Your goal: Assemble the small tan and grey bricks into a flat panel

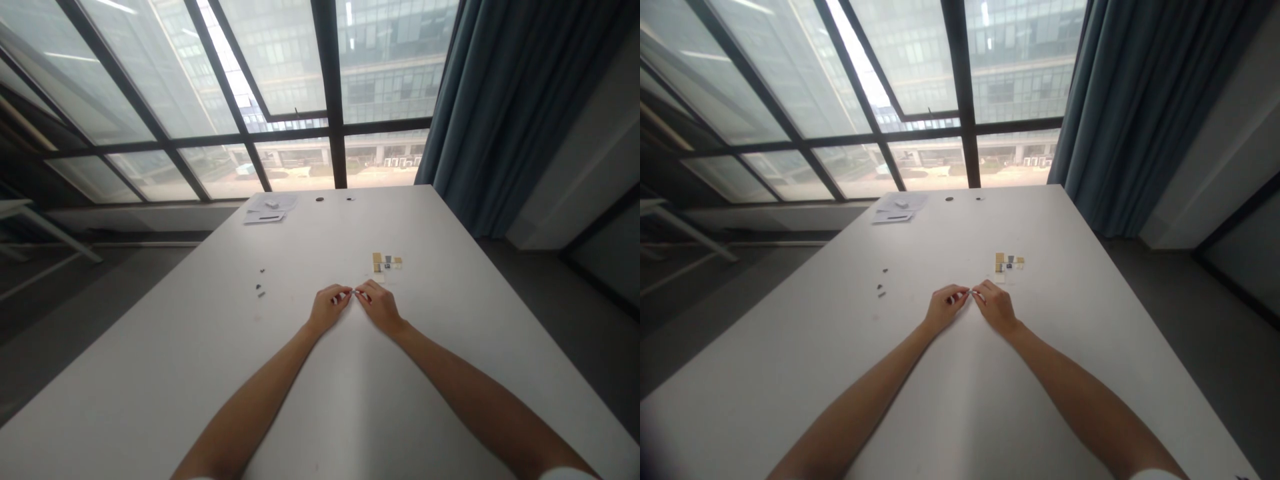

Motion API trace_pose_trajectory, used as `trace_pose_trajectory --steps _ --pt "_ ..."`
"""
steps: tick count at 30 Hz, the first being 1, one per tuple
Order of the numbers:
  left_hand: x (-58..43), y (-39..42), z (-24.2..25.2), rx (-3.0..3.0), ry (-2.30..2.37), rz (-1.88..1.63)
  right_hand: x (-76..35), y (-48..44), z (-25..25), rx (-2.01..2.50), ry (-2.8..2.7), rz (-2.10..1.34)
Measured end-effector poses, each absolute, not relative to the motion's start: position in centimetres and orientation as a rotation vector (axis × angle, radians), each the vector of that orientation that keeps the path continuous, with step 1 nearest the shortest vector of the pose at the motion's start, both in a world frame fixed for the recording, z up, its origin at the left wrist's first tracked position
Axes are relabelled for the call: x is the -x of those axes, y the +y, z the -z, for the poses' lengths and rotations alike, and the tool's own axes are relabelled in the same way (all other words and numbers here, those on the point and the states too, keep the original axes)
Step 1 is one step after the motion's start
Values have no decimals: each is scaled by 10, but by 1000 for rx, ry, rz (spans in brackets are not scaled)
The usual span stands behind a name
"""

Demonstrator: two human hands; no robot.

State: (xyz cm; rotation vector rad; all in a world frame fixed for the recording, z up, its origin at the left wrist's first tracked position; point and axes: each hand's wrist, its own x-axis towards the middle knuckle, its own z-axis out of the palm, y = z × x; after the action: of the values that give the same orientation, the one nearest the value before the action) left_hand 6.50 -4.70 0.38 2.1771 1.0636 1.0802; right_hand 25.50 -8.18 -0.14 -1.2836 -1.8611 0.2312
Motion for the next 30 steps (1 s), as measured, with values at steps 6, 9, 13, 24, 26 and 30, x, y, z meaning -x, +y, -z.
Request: trace_pose_trajectory --steps 6,9,13,24,26,30 --pt "-66 -45 0 -2149 1129 -1118 -255 -81 3 1300 -1859 -203" --pt "-65 -45 0 -2162 1125 -1119 -255 -80 4 1294 -1866 -202" --pt "-64 -45 0 -2178 1129 -1102 -254 -80 4 1300 -1868 -205" --pt "-66 -46 -2 -2182 1149 -1103 -254 -81 2 1287 -1866 -210" --pt "-66 -47 -2 -2187 1150 -1101 -254 -81 2 1285 -1870 -209" --pt "-66 -47 -3 -2192 1143 -1090 -255 -81 3 1281 -1872 -209"
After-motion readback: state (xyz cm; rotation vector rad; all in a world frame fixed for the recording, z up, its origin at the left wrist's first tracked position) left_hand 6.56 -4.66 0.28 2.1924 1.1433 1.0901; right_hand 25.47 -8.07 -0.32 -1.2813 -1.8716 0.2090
